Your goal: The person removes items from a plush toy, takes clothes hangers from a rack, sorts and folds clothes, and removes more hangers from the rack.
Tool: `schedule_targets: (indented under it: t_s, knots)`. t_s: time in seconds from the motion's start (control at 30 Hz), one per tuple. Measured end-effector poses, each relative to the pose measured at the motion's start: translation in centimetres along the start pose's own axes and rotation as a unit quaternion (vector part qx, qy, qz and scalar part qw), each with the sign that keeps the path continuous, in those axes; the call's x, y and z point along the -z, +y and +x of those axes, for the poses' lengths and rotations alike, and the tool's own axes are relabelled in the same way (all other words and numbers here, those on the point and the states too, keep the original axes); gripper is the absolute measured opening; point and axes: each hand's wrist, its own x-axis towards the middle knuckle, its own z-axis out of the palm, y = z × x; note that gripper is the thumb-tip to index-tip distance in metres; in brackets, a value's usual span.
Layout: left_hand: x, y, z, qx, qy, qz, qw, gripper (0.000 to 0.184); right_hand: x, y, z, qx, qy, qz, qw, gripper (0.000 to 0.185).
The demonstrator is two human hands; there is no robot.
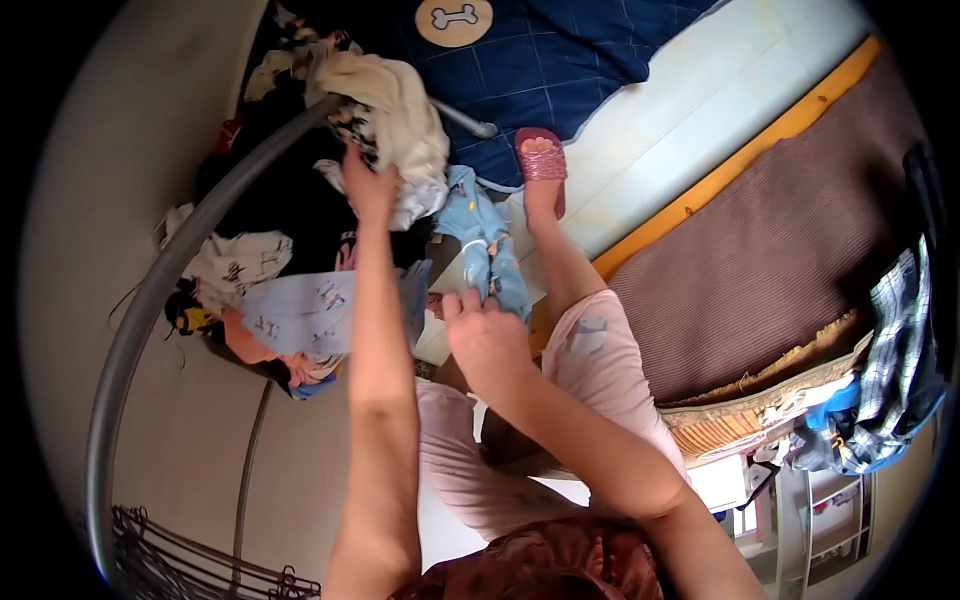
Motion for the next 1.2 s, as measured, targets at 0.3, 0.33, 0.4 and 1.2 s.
schedule_targets:
  t_s: [0.3,0.33,0.4,1.2]
  knots:
    - [13.4,8.0,-16.7,0.191,0.025,-0.355,0.915,0.067,3.7,0.7,0.8,-0.017,0.090,0.135,0.987,0.048]
    - [14.5,7.4,-19.1,0.193,0.051,-0.361,0.911,0.067,4.9,0.9,0.7,-0.015,0.066,0.186,0.980,0.055]
    - [16.9,8.8,-24.1,0.232,0.102,-0.428,0.868,0.055,6.1,1.4,-0.1,0.027,0.058,0.212,0.975,0.050]
    - [26.6,26.8,-49.2,-0.099,-0.051,-0.565,0.817,0.068,8.5,2.4,-31.6,0.194,0.032,0.603,0.773,0.067]
